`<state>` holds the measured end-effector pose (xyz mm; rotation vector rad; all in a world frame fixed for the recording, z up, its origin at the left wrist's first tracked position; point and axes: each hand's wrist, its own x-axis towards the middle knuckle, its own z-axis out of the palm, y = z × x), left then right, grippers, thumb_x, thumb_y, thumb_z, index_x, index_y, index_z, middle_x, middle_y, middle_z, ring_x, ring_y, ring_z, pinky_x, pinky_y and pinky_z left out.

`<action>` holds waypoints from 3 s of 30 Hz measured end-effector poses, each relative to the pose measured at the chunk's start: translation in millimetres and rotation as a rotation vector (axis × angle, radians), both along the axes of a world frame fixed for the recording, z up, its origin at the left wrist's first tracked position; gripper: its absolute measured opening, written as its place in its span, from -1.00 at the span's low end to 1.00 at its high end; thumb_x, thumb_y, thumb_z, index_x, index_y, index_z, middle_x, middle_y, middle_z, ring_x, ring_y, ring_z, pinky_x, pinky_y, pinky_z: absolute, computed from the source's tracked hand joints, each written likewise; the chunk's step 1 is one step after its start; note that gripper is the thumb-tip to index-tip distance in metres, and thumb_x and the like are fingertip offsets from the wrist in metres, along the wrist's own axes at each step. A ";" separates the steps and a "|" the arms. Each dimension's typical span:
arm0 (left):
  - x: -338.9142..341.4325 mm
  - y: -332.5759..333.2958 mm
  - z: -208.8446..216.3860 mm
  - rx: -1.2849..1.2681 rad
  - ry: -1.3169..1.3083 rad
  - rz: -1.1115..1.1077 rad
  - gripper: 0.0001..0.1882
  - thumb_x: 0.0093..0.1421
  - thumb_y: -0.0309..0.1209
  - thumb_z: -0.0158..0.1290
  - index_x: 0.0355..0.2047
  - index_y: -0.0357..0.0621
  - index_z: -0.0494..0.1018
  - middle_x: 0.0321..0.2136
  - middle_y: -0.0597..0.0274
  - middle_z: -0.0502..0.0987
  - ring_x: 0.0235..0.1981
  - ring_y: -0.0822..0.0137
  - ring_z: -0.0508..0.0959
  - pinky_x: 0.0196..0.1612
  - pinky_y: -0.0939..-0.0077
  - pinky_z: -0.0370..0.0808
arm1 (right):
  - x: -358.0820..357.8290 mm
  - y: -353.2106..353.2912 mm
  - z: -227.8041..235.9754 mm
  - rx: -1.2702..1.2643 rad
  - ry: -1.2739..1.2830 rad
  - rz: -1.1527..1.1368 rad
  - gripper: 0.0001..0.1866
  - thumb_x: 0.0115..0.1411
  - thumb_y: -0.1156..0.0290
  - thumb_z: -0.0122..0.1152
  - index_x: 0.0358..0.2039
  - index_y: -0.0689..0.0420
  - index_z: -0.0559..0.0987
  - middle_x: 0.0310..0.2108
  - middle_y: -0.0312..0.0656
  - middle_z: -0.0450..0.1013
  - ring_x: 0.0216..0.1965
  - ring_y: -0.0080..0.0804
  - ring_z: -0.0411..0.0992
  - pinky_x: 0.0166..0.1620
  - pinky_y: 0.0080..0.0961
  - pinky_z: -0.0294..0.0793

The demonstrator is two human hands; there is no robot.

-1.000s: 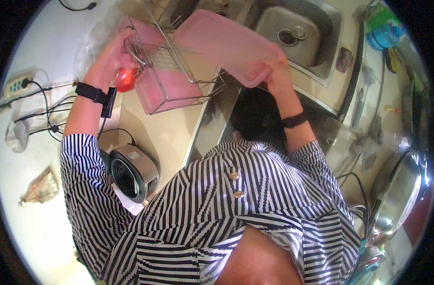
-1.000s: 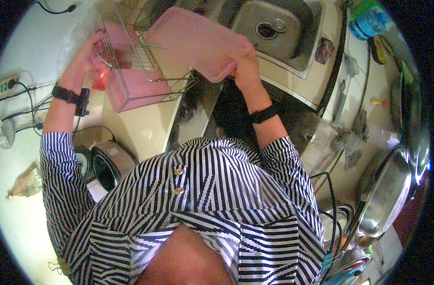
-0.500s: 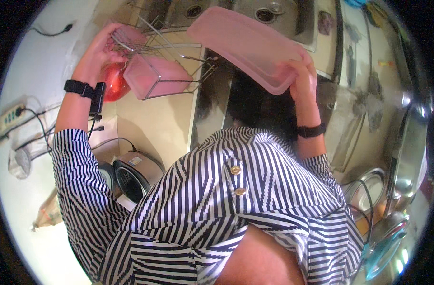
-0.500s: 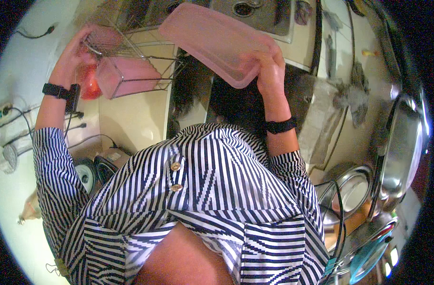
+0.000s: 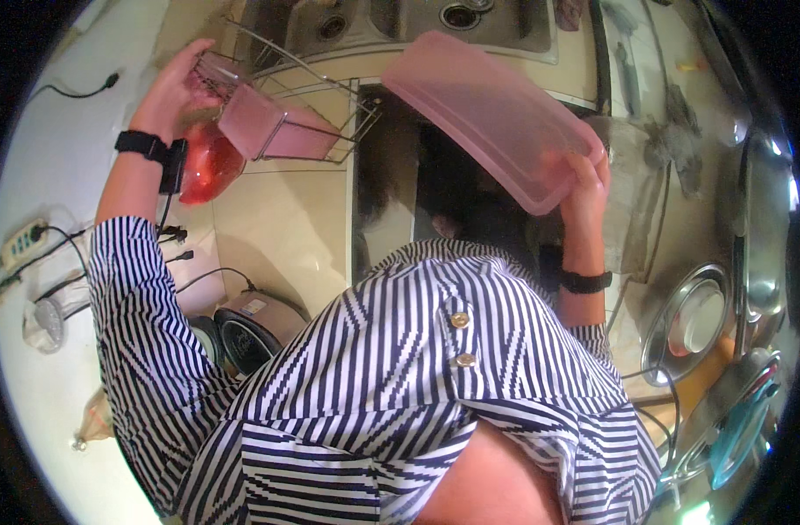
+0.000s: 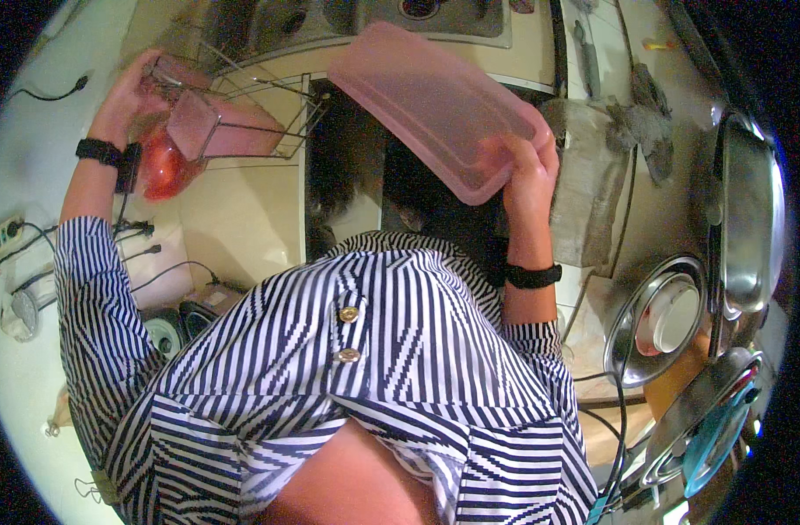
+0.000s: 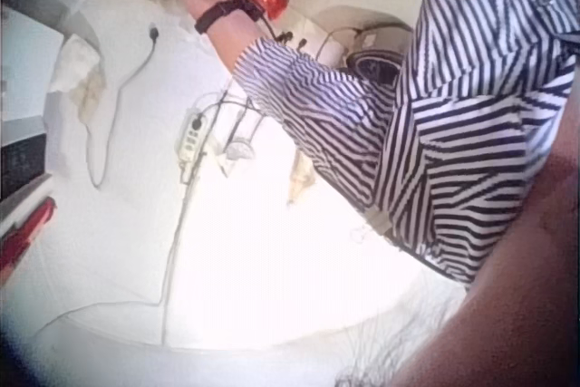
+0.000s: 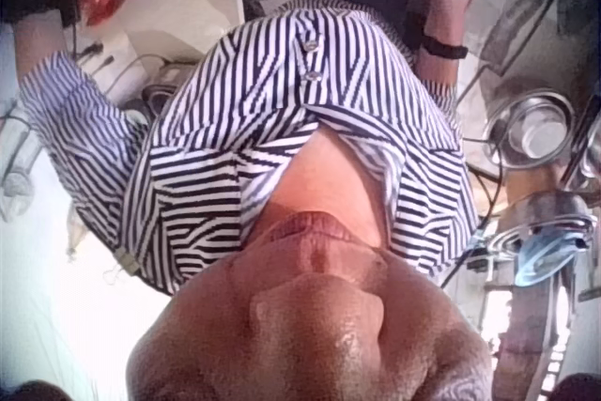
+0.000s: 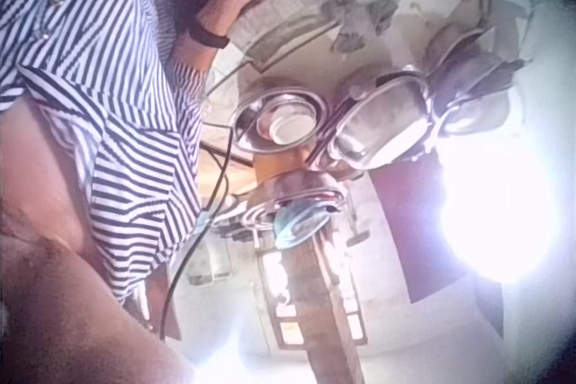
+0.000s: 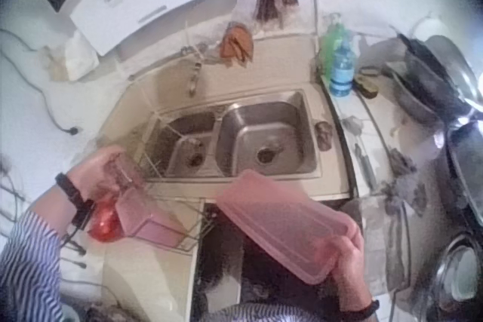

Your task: The person assembles a metal dish drying rack by attaching pink plastic components. They then place a pink plastic lid into the rack and move the assembled unit to a countertop.

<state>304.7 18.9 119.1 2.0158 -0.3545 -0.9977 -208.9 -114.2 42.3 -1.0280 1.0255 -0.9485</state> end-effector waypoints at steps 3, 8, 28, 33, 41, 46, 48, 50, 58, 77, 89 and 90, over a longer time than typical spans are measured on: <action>0.5 -3.4 0.9 0.068 0.001 0.092 -0.64 0.05 0.01 0.06 -0.42 -0.01 0.43 -0.58 0.24 0.52 -0.58 0.19 0.53 -0.42 0.19 0.51 | 2.6 5.1 -3.7 0.022 0.006 0.009 -0.59 0.07 0.56 -0.05 -0.01 0.27 0.34 -0.42 0.00 0.50 -0.52 -0.30 0.48 -0.46 -0.45 0.52; 21.0 -26.9 1.0 0.123 0.007 0.167 -0.62 0.09 0.01 0.05 -0.33 -0.03 0.46 -0.49 0.28 0.52 -0.62 0.28 0.49 -0.61 0.35 0.49 | 16.3 -23.0 -5.0 0.029 -0.010 0.064 -0.59 0.06 0.55 -0.05 -0.01 0.26 0.33 -0.44 0.01 0.49 -0.54 -0.29 0.47 -0.49 -0.42 0.53; 40.4 -2.4 1.9 -0.061 0.140 0.143 -0.56 -0.02 -0.10 0.16 -0.26 -0.14 0.36 -0.42 0.15 0.44 -0.44 0.15 0.51 -0.52 0.13 0.45 | 18.7 -45.2 -8.8 0.042 0.045 0.153 -0.57 0.07 0.55 -0.09 0.01 0.27 0.32 -0.44 0.00 0.51 -0.54 -0.31 0.46 -0.49 -0.47 0.50; 44.3 -4.3 3.1 0.037 0.117 0.221 -0.59 -0.03 -0.08 0.18 -0.30 -0.10 0.41 -0.42 0.19 0.50 -0.41 0.21 0.50 -0.43 0.15 0.46 | 12.0 -42.1 -17.4 0.078 0.067 0.189 -0.59 0.06 0.56 -0.10 -0.02 0.27 0.35 -0.46 -0.03 0.50 -0.52 -0.34 0.46 -0.46 -0.47 0.48; 57.3 13.6 16.3 -0.023 0.118 0.232 -0.70 0.01 -0.12 0.15 -0.36 0.00 0.42 -0.49 0.28 0.47 -0.46 0.22 0.47 -0.48 0.20 0.42 | 9.4 -25.8 -40.8 0.187 0.014 0.337 -0.52 0.05 0.60 -0.08 0.05 0.22 0.34 -0.44 -0.06 0.51 -0.52 -0.37 0.46 -0.43 -0.48 0.50; 80.5 18.2 11.5 -0.050 0.184 0.414 -0.72 0.03 -0.14 0.14 -0.39 -0.03 0.39 -0.53 0.24 0.45 -0.48 0.17 0.45 -0.43 0.13 0.39 | 6.1 -22.3 -57.1 0.274 0.002 0.403 -0.44 0.01 0.56 -0.07 0.11 0.20 0.28 -0.41 -0.03 0.51 -0.46 -0.37 0.48 -0.36 -0.52 0.50; 86.7 18.8 12.9 -0.013 0.177 0.393 -0.73 0.03 -0.17 0.14 -0.40 -0.05 0.39 -0.52 0.22 0.45 -0.46 0.16 0.44 -0.39 0.08 0.39 | 6.1 -24.6 -67.5 0.273 -0.015 0.444 -0.43 0.01 0.58 -0.08 0.12 0.20 0.26 -0.41 -0.03 0.50 -0.45 -0.37 0.49 -0.35 -0.51 0.51; 88.4 18.7 14.1 -0.017 0.237 0.354 -0.73 0.04 -0.19 0.14 -0.41 -0.07 0.39 -0.50 0.20 0.45 -0.43 0.17 0.44 -0.36 0.06 0.39 | 5.2 -23.8 -77.3 0.291 0.028 0.448 -0.46 0.04 0.56 -0.06 0.12 0.18 0.27 -0.40 -0.05 0.51 -0.48 -0.37 0.48 -0.37 -0.52 0.50; 77.3 8.7 23.2 -0.109 0.228 0.349 -0.69 -0.02 -0.10 0.15 -0.50 -0.05 0.40 -0.57 0.20 0.44 -0.53 0.15 0.45 -0.43 0.13 0.46 | 5.9 -5.6 -87.3 0.314 -0.023 0.445 -0.45 0.05 0.59 -0.03 0.12 0.16 0.26 -0.35 -0.08 0.51 -0.42 -0.39 0.49 -0.32 -0.52 0.50; 74.2 -5.5 36.7 -0.041 0.201 0.370 -0.63 0.09 -0.09 0.06 -0.33 -0.16 0.41 -0.42 0.10 0.50 -0.37 0.11 0.51 -0.25 0.09 0.51 | 23.7 -2.8 -113.2 0.360 -0.182 0.486 -0.50 0.15 0.50 0.01 0.14 0.12 0.24 -0.22 -0.09 0.47 -0.21 -0.36 0.48 -0.16 -0.44 0.53; 91.3 0.0 51.6 -0.083 0.272 0.323 -0.67 0.15 -0.14 0.05 -0.37 -0.20 0.40 -0.51 0.12 0.49 -0.48 0.19 0.47 -0.40 0.29 0.48 | 9.5 -8.7 -78.9 0.321 -0.105 0.327 -0.52 0.10 0.58 -0.10 0.10 0.17 0.30 -0.41 -0.07 0.51 -0.46 -0.37 0.48 -0.36 -0.47 0.52; 95.2 2.2 50.8 -0.080 0.255 0.296 -0.67 0.14 -0.15 0.05 -0.39 -0.22 0.40 -0.53 0.12 0.48 -0.50 0.19 0.47 -0.42 0.30 0.47 | 8.6 -9.1 -78.8 0.343 -0.114 0.321 -0.52 0.10 0.58 -0.11 0.10 0.17 0.30 -0.41 -0.07 0.51 -0.47 -0.37 0.47 -0.36 -0.47 0.52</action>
